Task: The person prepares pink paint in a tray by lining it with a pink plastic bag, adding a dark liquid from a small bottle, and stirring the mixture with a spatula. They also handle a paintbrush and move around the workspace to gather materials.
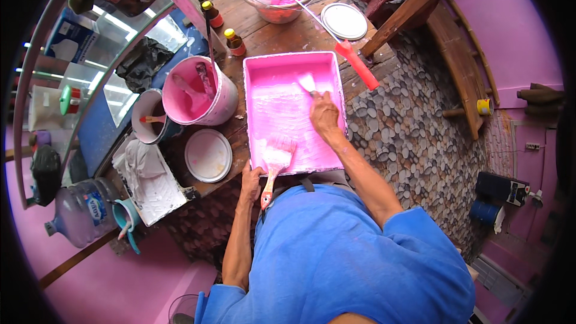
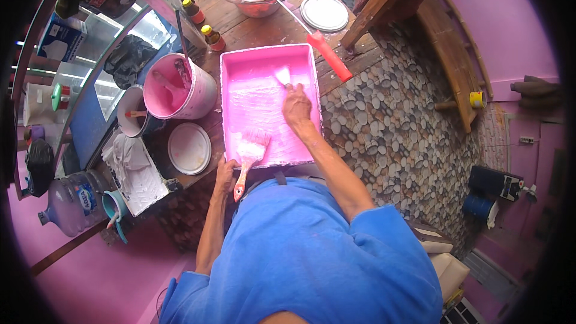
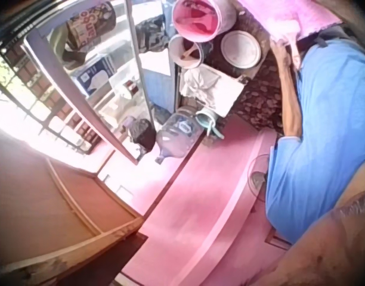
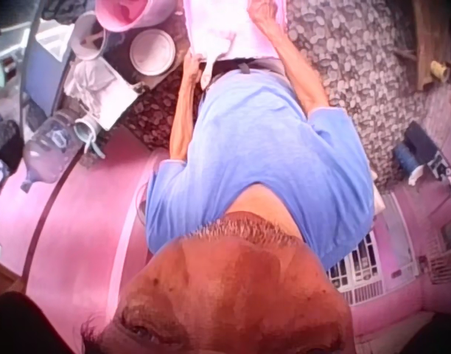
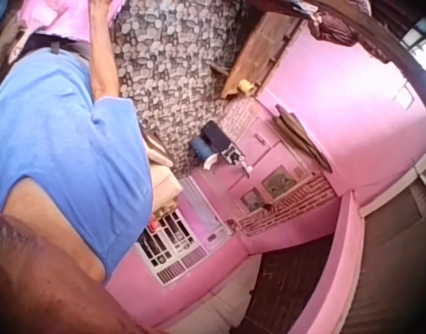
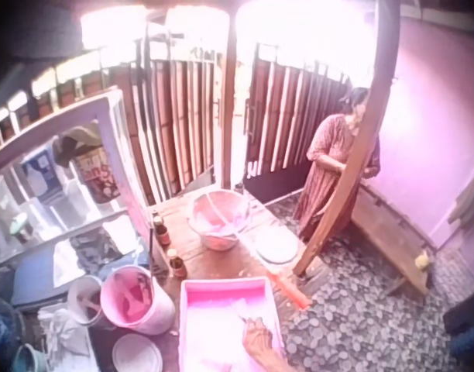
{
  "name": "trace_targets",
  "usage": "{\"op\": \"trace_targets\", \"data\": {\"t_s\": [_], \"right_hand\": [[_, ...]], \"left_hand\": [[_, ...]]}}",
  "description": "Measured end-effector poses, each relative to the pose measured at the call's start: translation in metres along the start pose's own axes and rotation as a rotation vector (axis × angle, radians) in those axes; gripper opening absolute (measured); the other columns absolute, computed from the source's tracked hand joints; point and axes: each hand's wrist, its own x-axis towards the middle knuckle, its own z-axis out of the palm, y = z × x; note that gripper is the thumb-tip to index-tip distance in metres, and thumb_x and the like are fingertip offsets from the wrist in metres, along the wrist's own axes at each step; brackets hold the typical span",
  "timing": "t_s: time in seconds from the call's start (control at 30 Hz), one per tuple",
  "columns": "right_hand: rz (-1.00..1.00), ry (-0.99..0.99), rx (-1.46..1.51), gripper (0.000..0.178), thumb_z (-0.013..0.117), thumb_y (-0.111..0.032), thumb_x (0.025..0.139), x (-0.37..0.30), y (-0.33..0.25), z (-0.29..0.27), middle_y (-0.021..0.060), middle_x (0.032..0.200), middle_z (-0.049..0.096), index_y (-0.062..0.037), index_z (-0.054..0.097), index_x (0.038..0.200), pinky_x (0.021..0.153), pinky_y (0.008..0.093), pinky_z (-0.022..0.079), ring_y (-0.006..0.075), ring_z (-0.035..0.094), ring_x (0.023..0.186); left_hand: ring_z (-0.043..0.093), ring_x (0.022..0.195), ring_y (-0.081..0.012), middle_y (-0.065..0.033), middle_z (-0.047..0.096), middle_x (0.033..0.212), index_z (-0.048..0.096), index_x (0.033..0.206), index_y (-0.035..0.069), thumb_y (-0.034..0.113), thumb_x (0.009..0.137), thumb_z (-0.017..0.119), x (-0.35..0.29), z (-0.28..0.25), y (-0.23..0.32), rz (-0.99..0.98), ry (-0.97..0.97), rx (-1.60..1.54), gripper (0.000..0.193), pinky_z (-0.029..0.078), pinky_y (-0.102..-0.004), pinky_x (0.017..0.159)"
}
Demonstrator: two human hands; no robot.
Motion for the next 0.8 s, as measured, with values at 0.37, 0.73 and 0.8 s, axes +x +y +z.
{"op": "trace_targets", "data": {"t_s": [0.37,0.73,0.8], "right_hand": [[-0.043,0.001,0.026,0.029,0.055,-0.011,0.080,0.000,-0.011,0.011,0.0201,0.092,0.051,-0.0015,0.056,0.108,0.062,0.0451,0.049,0.0353,0.059,0.073],[-0.301,-0.100,0.175,0.023,0.048,-0.009,0.083,0.009,-0.030,0.022,0.0241,0.089,0.050,0.0046,0.057,0.100,0.064,0.0461,0.050,0.0390,0.059,0.070],[-0.222,-0.063,0.184,0.024,0.049,-0.009,0.083,0.009,-0.034,0.026,0.0240,0.089,0.050,0.0046,0.057,0.101,0.064,0.0469,0.050,0.0389,0.059,0.070]], "left_hand": [[0.057,0.087,-0.0173,-0.0086,0.057,0.097,0.050,0.112,-0.002,-0.005,0.067,0.046,0.000,0.001,0.002,-0.002,0.004,0.041,0.046,0.047,-0.0283,0.076],[0.053,0.078,-0.0128,-0.0036,0.056,0.086,0.053,0.101,-0.001,-0.004,0.066,0.048,0.000,0.002,-0.001,-0.052,0.066,0.001,0.035,0.043,-0.0243,0.072],[0.053,0.078,-0.0134,-0.0041,0.057,0.086,0.053,0.101,-0.001,-0.004,0.066,0.049,0.001,0.003,-0.002,-0.024,0.063,-0.013,0.036,0.044,-0.0246,0.072]]}}
